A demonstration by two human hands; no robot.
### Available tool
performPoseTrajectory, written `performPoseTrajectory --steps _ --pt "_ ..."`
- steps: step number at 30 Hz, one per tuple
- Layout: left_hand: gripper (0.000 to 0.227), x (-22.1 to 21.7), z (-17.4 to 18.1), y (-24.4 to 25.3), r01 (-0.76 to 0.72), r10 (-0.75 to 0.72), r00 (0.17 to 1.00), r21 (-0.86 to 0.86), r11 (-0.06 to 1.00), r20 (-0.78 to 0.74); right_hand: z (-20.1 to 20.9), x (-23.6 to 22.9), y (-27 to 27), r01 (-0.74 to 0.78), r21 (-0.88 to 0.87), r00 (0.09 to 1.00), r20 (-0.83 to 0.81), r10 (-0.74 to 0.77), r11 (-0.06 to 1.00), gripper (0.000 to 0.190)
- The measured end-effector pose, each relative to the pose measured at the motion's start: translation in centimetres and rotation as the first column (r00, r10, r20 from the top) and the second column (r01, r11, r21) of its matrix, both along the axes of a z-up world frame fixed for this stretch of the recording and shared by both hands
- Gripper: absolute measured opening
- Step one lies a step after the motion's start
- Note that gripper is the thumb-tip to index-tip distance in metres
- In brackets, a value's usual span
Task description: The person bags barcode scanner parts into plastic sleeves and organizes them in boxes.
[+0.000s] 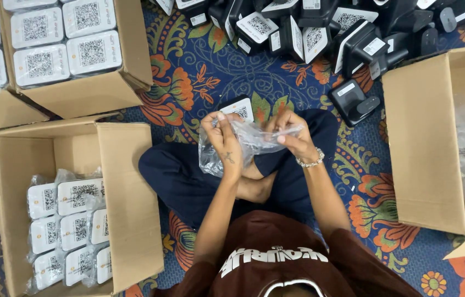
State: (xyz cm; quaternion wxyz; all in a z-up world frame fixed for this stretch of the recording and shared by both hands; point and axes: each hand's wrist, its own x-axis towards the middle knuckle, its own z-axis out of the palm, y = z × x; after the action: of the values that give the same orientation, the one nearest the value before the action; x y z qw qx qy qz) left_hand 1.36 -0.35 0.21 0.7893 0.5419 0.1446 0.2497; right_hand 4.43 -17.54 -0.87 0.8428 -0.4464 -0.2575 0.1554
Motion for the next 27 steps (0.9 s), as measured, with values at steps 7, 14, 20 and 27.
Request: performPoseTrajectory --steps 7,14,20,27 --pt "0.011 -0.4 -2.6 0.8 -0.149 0.148 0.989 -0.135 0.979 -0.024 -1.4 -0.1 1.1 0.401 -0.151 0.853 -0.298 -0.429 0.903 0.021" --pt "0.016 -0.3 -3.3 2.5 -0.290 0.292 0.956 -0.137 0.947 -0.003 -1.6 -0.1 -0.3 0.257 -0.165 0.889 -0.347 -0.300 0.952 0.012" --pt "0.018 -0.6 -1.9 1.8 -0.256 0.259 0.966 -0.092 0.962 0.020 -2.3 0.9 0.0 0.171 -0.396 0.927 -0.245 -0.283 0.902 0.011" --pt "0.015 -3.0 -2.6 1.5 -0.042 -0.011 0.975 0.232 0.972 0.220 -4.2 2.4 -0.6 -0.090 -0.507 0.947 -0.310 -0.084 0.857 0.012"
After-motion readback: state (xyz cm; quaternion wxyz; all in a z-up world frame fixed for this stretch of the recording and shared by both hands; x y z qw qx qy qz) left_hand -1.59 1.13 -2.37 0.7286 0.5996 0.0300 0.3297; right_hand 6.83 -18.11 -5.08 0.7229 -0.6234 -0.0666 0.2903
